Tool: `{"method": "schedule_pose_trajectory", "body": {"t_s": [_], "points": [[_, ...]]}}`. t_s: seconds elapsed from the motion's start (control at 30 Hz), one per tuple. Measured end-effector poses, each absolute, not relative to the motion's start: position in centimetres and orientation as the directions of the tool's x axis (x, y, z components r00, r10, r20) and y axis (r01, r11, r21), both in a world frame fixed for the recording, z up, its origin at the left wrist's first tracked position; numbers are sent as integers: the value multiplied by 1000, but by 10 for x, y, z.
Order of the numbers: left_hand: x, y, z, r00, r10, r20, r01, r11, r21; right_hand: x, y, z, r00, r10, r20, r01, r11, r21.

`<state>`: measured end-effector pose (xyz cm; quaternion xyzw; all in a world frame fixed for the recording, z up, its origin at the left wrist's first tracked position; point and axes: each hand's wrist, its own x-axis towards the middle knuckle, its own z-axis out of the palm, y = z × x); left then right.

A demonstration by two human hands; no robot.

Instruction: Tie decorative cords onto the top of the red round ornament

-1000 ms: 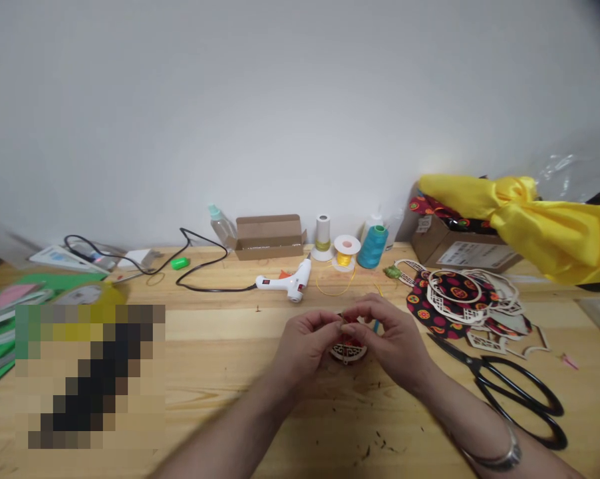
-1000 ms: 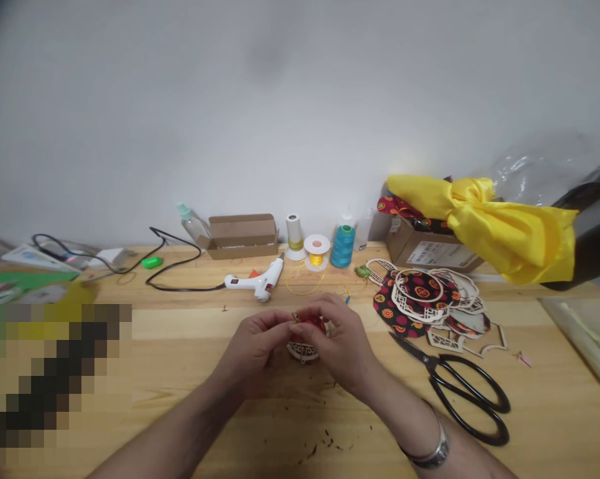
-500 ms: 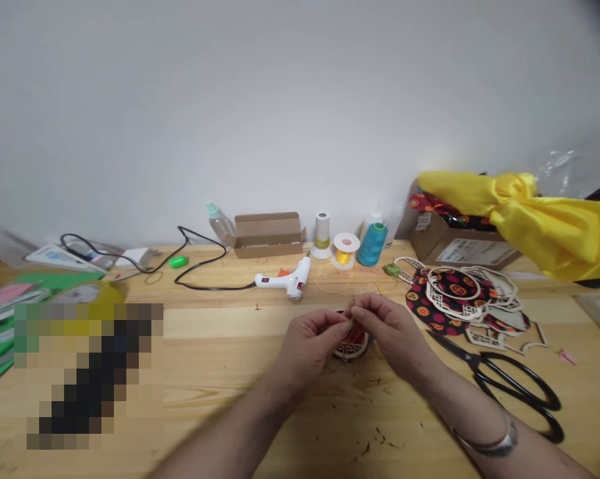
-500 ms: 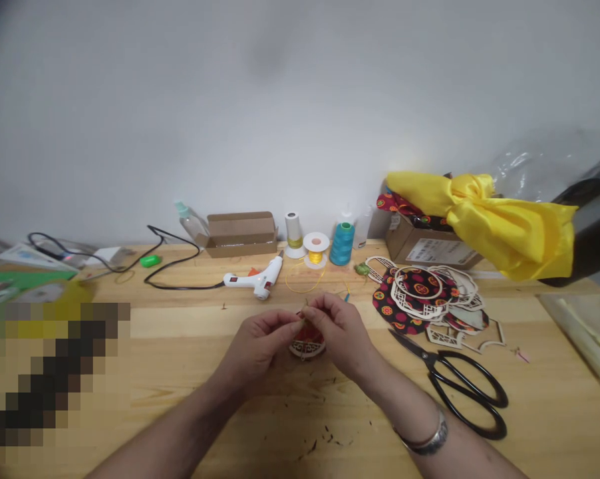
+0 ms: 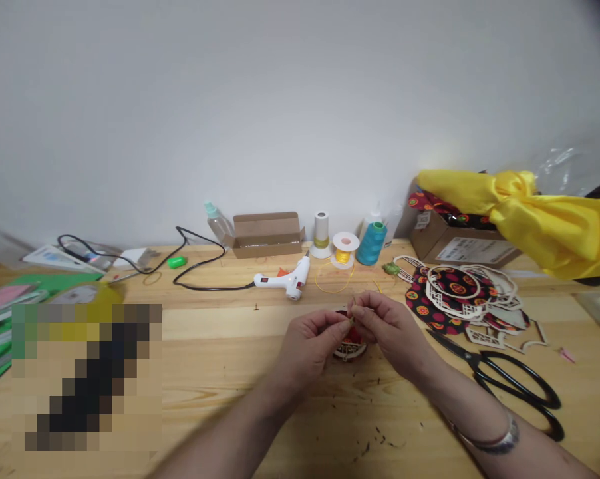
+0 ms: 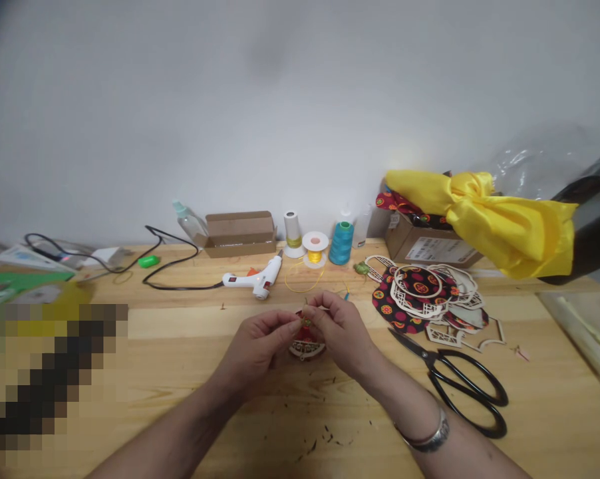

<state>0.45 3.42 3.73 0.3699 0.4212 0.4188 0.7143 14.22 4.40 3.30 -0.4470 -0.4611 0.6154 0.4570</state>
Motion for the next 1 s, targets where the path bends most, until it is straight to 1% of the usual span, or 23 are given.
{"method": "schedule_pose_trajectory", "body": {"t_s": [0.2,0.33,0.5,0.63,0.77,0.9,1.0], "points": [[4,35,38,273,919,-283,-244,351,904,142,44,34,-191,969,-153,-169,-187,-968],[4,34,39,254,918,-305,-238,365,900,143,44,36,-160,974,-159,-106,-177,-979],[5,33,41,233,907,-352,-231,403,886,143,45,37,-199,964,-176,-36,-187,-982],[4,35,41,216,915,-342,-233,388,892,142,45,32,-127,970,-209,-41,-215,-976],[5,36,38,183,910,-371,-192,404,894,140,45,28,-64,975,-214,-36,-216,-976],[4,36,38,185,905,-384,-159,413,897,140,45,31,-48,983,-175,49,-173,-984],[3,36,39,217,907,-360,-165,398,903,142,45,35,-86,989,-122,116,-112,-987]]}}
